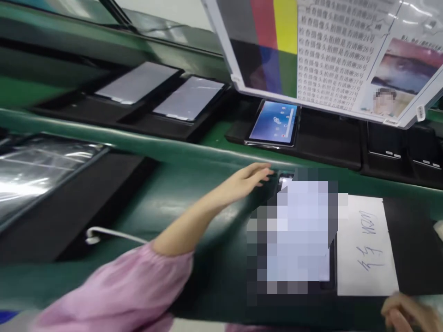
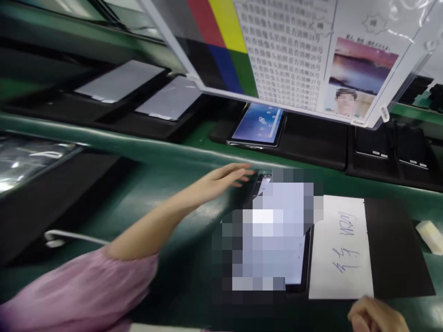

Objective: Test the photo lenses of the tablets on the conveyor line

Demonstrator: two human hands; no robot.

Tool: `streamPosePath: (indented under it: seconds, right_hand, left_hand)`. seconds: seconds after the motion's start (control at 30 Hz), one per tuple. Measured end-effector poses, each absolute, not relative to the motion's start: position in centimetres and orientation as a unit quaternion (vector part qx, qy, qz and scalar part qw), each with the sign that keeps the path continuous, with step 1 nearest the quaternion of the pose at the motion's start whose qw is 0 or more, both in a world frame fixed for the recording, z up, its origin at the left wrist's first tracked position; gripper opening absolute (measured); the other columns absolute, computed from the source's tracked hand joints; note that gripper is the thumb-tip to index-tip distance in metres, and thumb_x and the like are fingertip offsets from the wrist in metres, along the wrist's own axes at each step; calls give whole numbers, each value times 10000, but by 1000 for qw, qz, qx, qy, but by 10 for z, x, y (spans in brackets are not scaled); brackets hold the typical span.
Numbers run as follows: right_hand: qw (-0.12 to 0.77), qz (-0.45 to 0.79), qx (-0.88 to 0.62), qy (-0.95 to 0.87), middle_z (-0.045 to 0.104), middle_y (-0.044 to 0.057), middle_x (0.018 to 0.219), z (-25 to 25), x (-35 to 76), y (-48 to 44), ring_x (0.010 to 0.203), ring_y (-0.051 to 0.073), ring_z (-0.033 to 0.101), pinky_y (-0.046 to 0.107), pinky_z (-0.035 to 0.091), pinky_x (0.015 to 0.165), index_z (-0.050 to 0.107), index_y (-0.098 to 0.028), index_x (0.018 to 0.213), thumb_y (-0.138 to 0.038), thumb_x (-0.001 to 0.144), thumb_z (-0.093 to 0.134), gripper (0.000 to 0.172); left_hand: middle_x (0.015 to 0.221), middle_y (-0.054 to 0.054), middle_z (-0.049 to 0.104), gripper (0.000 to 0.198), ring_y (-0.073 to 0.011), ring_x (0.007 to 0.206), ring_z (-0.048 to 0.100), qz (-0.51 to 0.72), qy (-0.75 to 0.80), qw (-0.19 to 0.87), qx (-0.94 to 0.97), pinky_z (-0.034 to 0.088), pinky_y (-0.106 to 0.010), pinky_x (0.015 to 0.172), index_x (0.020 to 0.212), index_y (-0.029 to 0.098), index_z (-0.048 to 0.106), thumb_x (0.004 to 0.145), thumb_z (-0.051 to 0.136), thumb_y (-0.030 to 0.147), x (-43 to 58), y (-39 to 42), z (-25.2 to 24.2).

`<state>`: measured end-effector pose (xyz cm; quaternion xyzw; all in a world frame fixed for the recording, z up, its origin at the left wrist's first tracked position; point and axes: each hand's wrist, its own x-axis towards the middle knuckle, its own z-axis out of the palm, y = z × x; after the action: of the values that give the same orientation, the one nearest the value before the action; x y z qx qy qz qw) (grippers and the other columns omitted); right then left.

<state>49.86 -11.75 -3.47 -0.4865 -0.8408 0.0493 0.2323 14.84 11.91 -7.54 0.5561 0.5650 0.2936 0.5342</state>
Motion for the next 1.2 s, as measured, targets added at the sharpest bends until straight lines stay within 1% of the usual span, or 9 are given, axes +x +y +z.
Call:
streamPosePath:
  seconds: [0.07, 0.17, 0.3, 0.47, 0.63, 0.73, 0.93, 1.07, 1.2]
  right_hand:
    - [211, 51, -474, -853, 567, 54, 1515, -36, 483, -122, 1364, 306, 542, 548, 461, 1183, 692, -335, 1322, -481, 958, 701, 393]
    - [175, 48, -451, -874, 561, 56, 1522, -43, 458, -120, 1383, 311, 523, 552, 449, 1189, 696, -331, 1319, -482, 947, 714, 402]
    - [173, 34, -411, -894, 563, 43, 1517, -55, 433, -114, 1376, 279, 514, 493, 483, 1144, 716, -318, 1265, -427, 999, 639, 298]
    - [157, 31, -381, -911, 559, 55, 1515, -68, 424, -106, 1360, 277, 511, 490, 492, 1090, 705, -297, 1270, -374, 1035, 563, 286]
    - [190, 40, -396, -898, 493, 78, 1558, -69, 433, -106, 1439, 300, 427, 497, 397, 1157, 679, -261, 1268, -314, 1043, 516, 283]
    - [190, 44, -400, -896, 482, 88, 1559, -69, 437, -107, 1463, 298, 400, 498, 347, 1197, 666, -245, 1255, -265, 1046, 492, 272]
    - [164, 35, -384, -908, 542, 64, 1525, -76, 438, -106, 1409, 283, 483, 476, 474, 1110, 651, -285, 1312, -301, 1025, 517, 317]
    - [180, 43, -382, -906, 514, 66, 1550, -80, 442, -106, 1440, 283, 460, 496, 441, 1149, 641, -275, 1320, -262, 1027, 498, 326]
    - [198, 40, -381, -902, 494, 78, 1557, -79, 449, -107, 1434, 298, 458, 509, 398, 1180, 649, -263, 1310, -218, 1002, 518, 338]
  left_hand:
    - [1299, -155, 714, 613, -314, 1142, 687, 313, 551, 551, 543, 557, -422, 948, 1305, 159, 671, 889, 623, 607, 169, 116, -96]
    - [1328, -129, 700, 554, -300, 1206, 652, 343, 527, 564, 535, 507, -420, 1054, 1308, 164, 685, 955, 537, 564, 190, 114, -118]
    - [1289, -118, 703, 551, -290, 1224, 624, 378, 499, 562, 540, 461, -411, 1103, 1359, 151, 663, 993, 484, 521, 195, 112, -129]
    - [1200, -112, 719, 558, -289, 1179, 636, 395, 474, 572, 541, 479, -391, 1065, 1396, 155, 649, 1003, 488, 517, 189, 107, -130]
    - [1319, -128, 691, 600, -310, 1233, 621, 406, 475, 579, 525, 458, -405, 1090, 1407, 151, 644, 998, 509, 568, 188, 107, -133]
    - [1294, -135, 706, 609, -320, 1228, 625, 411, 470, 586, 517, 446, -421, 1096, 1337, 138, 691, 986, 531, 609, 188, 108, -135]
    - [1154, -104, 748, 549, -313, 1163, 644, 416, 458, 597, 510, 471, -415, 1057, 1222, 164, 747, 983, 539, 613, 188, 105, -130]
    - [1104, -92, 750, 515, -311, 1148, 660, 414, 437, 623, 500, 470, -421, 1081, 1186, 174, 759, 955, 573, 595, 188, 102, -123]
    - [1064, -97, 761, 539, -327, 1133, 674, 422, 410, 654, 475, 491, -446, 1064, 1245, 168, 740, 920, 613, 578, 187, 103, -121]
